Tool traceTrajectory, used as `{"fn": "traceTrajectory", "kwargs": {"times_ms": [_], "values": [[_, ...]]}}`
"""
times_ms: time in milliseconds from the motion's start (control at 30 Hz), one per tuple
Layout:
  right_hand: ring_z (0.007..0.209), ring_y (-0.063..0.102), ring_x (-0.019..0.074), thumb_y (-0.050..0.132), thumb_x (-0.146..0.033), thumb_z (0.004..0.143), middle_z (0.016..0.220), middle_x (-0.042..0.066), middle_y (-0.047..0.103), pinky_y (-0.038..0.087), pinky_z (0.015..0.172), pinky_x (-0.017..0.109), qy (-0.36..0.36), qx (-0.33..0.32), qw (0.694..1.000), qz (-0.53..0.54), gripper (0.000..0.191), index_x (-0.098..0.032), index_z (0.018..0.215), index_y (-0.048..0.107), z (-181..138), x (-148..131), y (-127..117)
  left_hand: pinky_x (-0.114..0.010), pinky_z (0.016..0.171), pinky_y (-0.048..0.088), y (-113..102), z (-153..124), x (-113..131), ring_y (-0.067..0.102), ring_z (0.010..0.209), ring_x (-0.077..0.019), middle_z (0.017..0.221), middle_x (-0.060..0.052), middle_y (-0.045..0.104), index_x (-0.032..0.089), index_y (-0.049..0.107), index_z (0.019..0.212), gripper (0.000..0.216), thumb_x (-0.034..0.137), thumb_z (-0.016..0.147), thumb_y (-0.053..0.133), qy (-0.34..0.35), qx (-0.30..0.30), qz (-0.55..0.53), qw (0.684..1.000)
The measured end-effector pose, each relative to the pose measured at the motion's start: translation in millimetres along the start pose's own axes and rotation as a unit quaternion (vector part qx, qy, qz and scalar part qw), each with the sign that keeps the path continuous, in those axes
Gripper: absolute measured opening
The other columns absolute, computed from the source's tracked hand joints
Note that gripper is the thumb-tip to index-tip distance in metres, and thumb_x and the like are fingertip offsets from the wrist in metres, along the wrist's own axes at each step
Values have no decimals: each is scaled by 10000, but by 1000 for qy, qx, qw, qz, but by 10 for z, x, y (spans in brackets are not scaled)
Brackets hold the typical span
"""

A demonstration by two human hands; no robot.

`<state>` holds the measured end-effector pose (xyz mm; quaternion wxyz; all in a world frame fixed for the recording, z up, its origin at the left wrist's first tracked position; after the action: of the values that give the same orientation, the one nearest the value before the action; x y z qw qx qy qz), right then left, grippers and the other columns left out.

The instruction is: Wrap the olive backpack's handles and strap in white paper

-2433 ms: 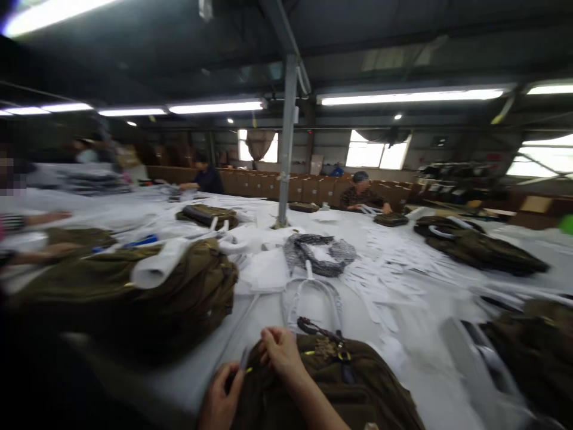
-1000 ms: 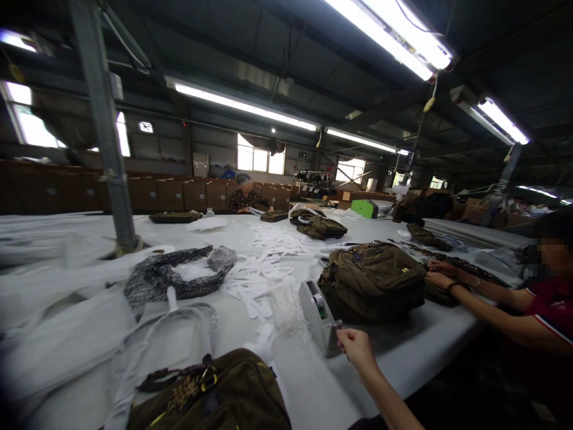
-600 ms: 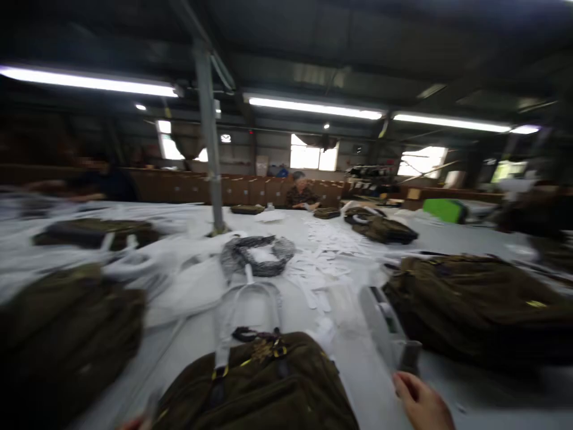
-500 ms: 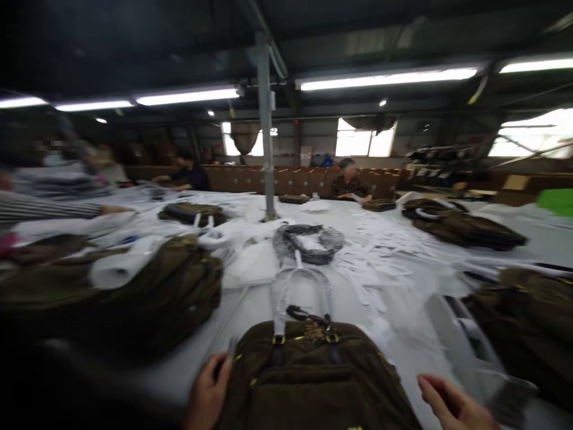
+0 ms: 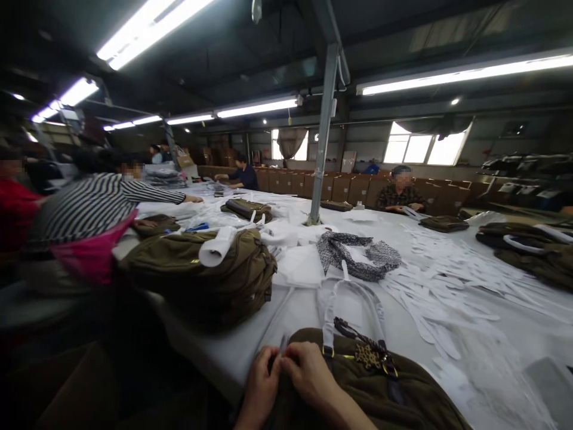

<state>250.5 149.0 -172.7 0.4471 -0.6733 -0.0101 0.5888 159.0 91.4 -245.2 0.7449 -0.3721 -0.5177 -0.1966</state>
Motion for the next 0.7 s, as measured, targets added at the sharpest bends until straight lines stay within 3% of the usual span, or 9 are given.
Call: {"fn": "traceTrajectory", "kwargs": {"times_ms": [400,567,700], "values": [[541,549,132,524,-215,713,548,20,641,334,515,215,33,18,994,-98,205,-151,600,683,249,246,72,-362,794,432,-22,-36,34,535,849,-215,834,-73,563,193,527,802,169,284,844,391,4,20,-19,1000],[468,501,119,534,-232,663,459,16,589,294,436,202,120,-18,989,-78,214,-133,554,688,308,451,124,-366,786,427,-16,-46,34,524,843,-209,832,-72,558,193,526,793,177,246,853,368,16,24,-4,1000],[471,458,104,552,-236,650,461,-7,552,267,427,195,111,-1,993,-50,175,-126,562,656,320,489,112,-362,780,428,-18,-49,86,528,834,-209,825,-75,560,192,522,785,195,257,859,354,20,19,2,1000]]}}
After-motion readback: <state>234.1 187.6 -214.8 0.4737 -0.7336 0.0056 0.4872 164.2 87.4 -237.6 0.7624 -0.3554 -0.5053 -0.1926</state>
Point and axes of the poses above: each hand's wrist, its own z-axis towards the middle knuckle, its own y-axis out of the palm, x = y × z, the point moved 10 cm from there along z, towards the middle knuckle
